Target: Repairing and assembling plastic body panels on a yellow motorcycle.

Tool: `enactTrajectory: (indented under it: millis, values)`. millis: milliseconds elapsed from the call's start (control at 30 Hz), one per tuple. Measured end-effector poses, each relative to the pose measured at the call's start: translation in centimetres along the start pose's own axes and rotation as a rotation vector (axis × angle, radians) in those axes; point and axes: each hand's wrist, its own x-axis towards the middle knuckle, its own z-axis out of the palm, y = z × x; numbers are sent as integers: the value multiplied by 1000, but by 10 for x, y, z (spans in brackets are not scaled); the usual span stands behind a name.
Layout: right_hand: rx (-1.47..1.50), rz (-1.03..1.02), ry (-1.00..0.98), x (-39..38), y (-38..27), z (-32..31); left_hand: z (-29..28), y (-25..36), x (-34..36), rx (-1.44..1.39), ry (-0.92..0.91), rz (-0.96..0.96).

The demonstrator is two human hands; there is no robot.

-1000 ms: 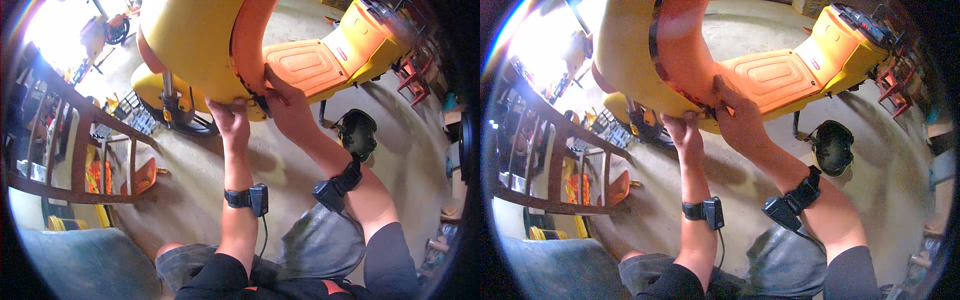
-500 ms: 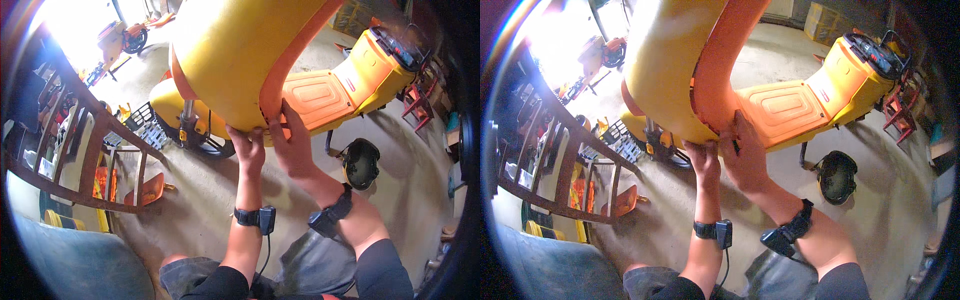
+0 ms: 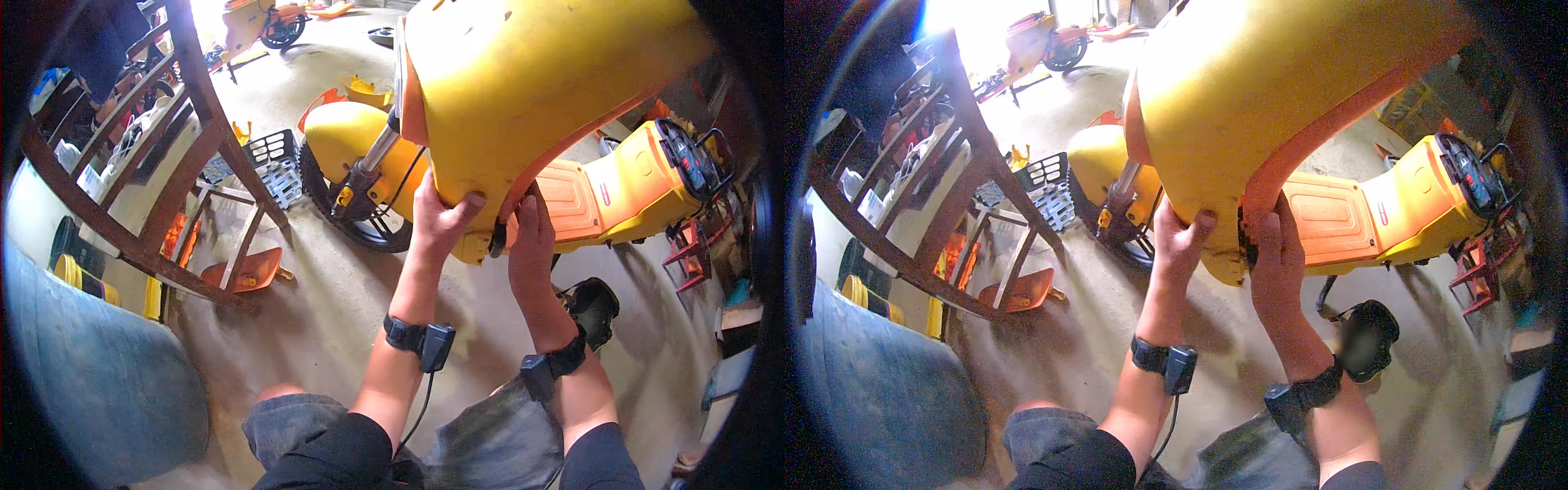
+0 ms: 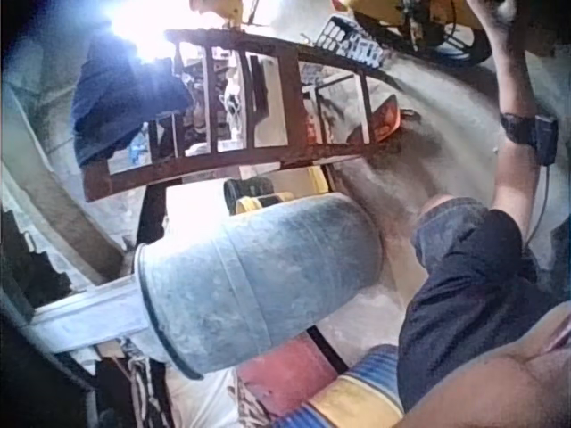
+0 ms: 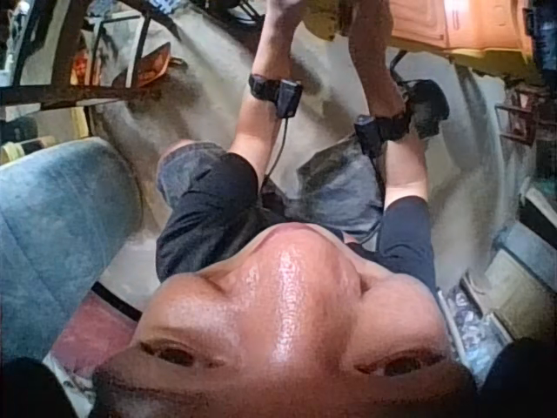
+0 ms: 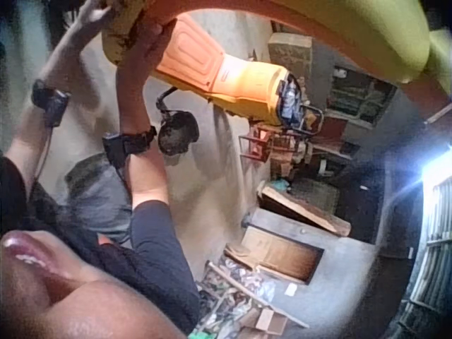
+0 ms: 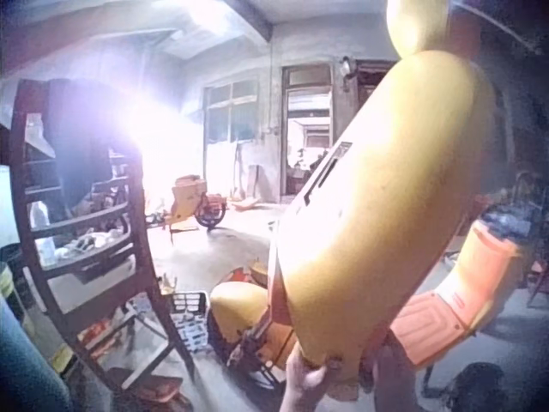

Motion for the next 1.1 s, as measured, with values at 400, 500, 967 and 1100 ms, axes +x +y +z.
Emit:
enactTrajectory:
  millis: [400, 500, 967, 1100]
  values:
    - [78, 281, 40, 9, -9, -15, 40, -23, 1, 24, 456, 294]
    - [-38, 272, 19, 5, -8, -16, 41, -28, 2, -90, 477, 266]
    - [42, 289, -9, 3, -2, -20, 24, -25, -5, -276, 451, 32]
    - [-8, 234, 1, 1, -5, -25, 17, -35, -16, -238, 271, 135]
